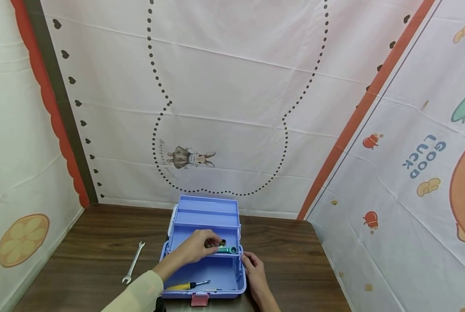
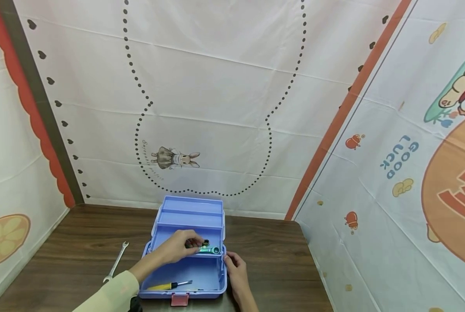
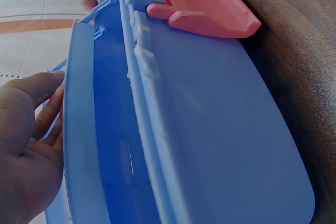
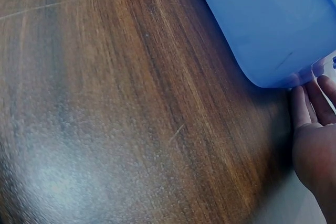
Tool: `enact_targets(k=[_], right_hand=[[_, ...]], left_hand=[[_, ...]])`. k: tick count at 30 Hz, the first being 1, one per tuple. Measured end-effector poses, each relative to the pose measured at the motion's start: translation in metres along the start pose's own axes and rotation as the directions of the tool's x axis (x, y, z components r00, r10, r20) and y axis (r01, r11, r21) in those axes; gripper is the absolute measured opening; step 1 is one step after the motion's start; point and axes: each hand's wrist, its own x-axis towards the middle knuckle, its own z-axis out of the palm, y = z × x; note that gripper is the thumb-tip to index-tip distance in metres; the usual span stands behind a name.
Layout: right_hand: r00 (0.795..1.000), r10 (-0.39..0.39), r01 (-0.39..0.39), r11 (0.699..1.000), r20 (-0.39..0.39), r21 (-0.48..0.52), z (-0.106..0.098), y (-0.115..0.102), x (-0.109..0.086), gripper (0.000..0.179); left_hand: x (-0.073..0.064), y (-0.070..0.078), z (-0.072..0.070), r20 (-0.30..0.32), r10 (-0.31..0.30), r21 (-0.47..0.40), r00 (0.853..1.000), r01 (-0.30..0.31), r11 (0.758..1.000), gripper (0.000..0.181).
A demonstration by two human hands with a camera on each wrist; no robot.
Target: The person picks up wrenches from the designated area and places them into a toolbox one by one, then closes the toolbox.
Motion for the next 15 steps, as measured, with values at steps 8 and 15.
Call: enact_targets(k=[8, 15], right_hand=[[1.0, 0.013, -0.013, 1.0, -0.004, 0.003, 0.0, 0.0, 0.001, 0.037], [1.0, 0.013, -0.013, 1.0, -0.004, 0.007, -0.001, 0.003, 0.003, 0.036]], left_hand=[[-0.003, 0.006, -0.01, -0.041, 0.007, -0.021, 0.999, -0.008, 1.0, 0.024], [-0.016, 0.008, -0.025, -0.046, 0.006, -0.018, 0.999, -0.007, 1.0, 0.028]])
